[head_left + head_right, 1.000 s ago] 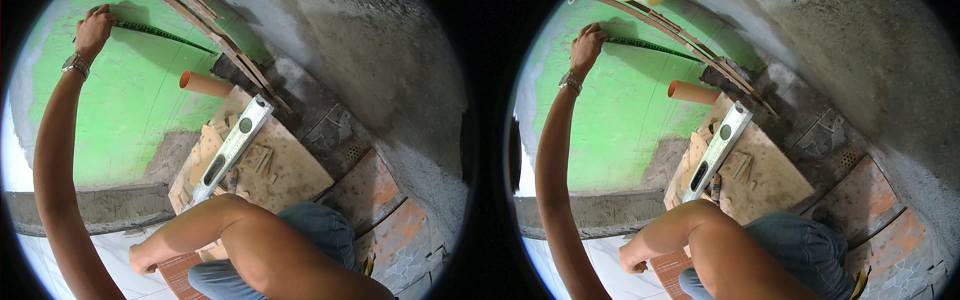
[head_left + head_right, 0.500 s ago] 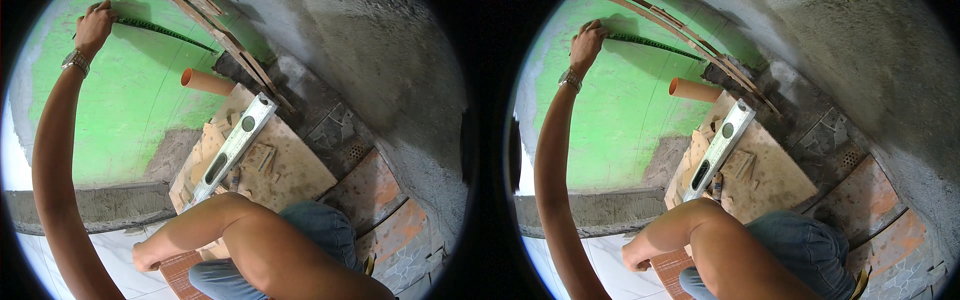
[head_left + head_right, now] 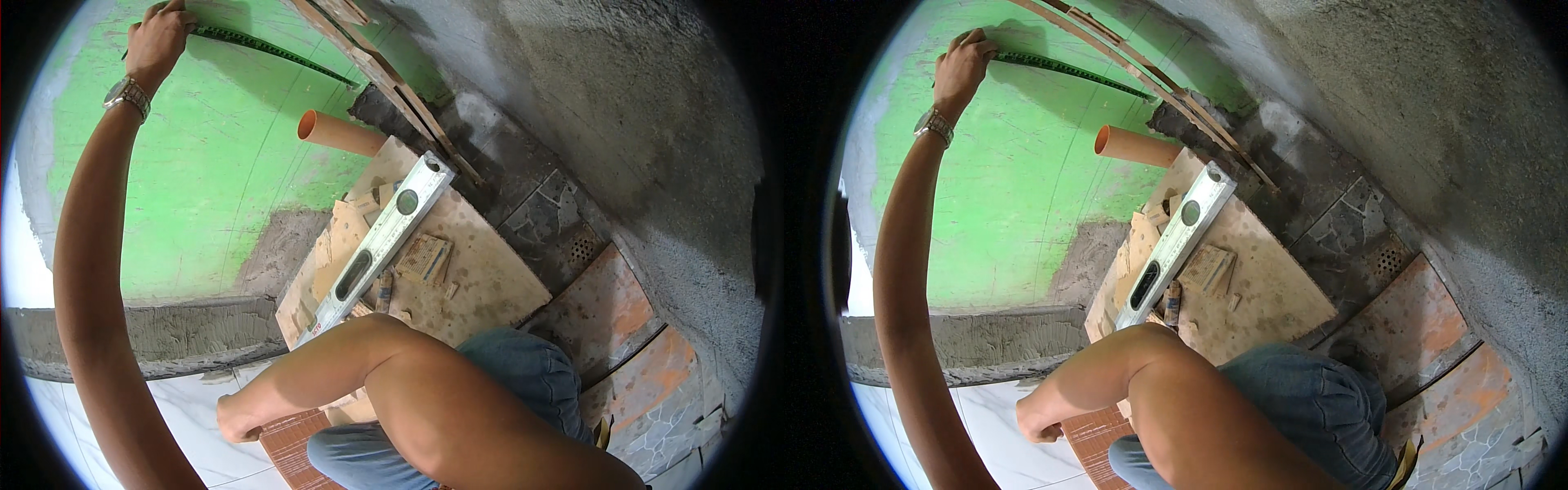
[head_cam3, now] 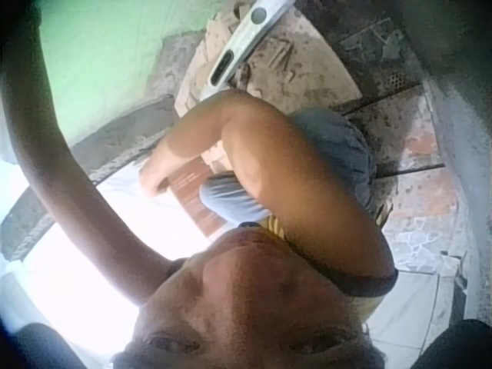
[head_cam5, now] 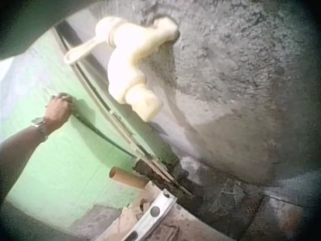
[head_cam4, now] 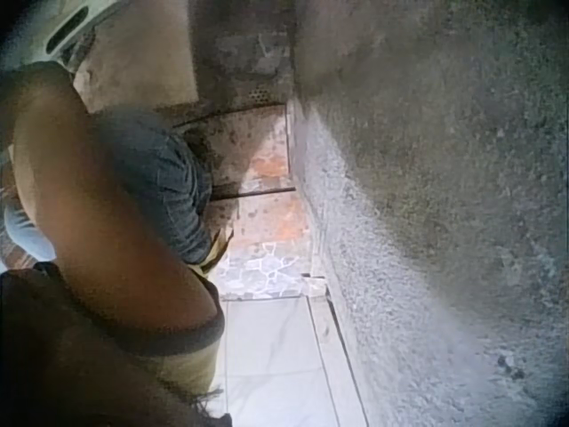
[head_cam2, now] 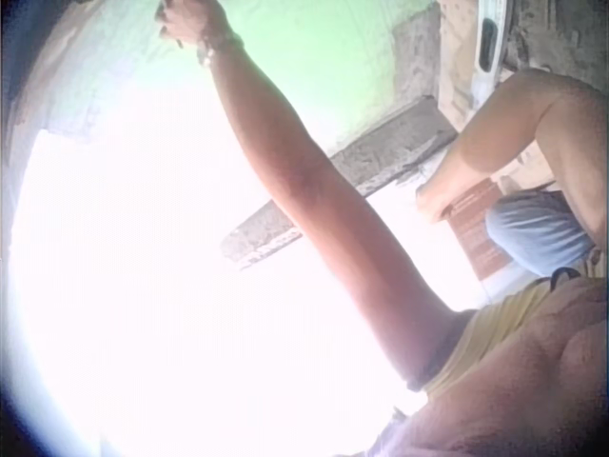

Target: The person uses a level, tape measure, and pencil to mark locations on a wall for plumbing installation, checking the alignment of a spirit level and a pipe segment.

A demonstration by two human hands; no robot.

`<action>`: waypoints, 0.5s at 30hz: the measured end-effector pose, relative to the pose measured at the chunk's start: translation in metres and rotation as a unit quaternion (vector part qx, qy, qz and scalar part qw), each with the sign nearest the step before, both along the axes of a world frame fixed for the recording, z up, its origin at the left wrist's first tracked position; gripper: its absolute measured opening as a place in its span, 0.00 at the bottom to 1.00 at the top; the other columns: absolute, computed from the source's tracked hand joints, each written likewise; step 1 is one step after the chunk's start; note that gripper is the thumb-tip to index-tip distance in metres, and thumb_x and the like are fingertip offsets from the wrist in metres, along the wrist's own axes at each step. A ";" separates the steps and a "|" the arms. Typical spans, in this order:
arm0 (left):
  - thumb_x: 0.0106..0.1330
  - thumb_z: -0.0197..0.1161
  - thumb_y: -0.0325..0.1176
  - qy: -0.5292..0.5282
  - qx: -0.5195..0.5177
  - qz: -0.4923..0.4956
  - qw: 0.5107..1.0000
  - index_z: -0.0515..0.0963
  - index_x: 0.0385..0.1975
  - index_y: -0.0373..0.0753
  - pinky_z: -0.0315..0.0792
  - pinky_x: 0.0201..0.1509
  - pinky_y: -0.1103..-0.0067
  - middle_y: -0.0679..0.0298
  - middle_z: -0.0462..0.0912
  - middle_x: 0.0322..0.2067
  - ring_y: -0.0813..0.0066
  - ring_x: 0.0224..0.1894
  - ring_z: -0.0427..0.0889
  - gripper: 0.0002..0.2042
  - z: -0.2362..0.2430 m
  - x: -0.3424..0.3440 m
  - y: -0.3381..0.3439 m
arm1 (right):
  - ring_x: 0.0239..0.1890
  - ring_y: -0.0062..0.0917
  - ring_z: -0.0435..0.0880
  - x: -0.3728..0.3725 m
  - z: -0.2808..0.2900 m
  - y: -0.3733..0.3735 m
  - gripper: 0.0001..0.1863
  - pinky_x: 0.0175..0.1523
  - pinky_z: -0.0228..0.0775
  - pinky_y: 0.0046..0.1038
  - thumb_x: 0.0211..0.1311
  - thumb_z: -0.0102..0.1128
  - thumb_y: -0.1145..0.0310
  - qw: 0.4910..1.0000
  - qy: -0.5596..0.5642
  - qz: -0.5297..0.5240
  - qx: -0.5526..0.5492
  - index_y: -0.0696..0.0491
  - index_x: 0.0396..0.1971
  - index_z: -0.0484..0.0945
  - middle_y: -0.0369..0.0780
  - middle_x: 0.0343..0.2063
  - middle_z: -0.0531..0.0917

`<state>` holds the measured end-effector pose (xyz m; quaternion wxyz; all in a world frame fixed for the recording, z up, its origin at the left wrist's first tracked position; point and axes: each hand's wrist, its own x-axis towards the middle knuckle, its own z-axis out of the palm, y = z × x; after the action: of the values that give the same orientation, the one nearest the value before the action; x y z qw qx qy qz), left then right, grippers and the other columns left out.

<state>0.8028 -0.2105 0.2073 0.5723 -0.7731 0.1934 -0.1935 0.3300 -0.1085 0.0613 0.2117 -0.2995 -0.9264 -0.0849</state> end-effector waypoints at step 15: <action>0.67 0.58 0.38 -0.010 0.002 0.010 1.000 0.81 0.39 0.51 0.72 0.49 0.59 0.73 0.76 0.41 0.68 0.54 0.75 0.06 0.001 -0.003 0.002 | 0.26 0.25 0.82 -0.010 0.010 0.012 0.07 0.27 0.71 0.30 0.36 0.73 0.70 0.998 -0.008 -0.005 -0.054 0.48 0.22 0.87 0.35 0.25 0.87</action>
<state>0.7994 -0.2087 0.2081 0.5777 -0.7718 0.1808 -0.1948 0.3199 -0.0965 0.0710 0.1869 -0.3144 -0.9299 -0.0379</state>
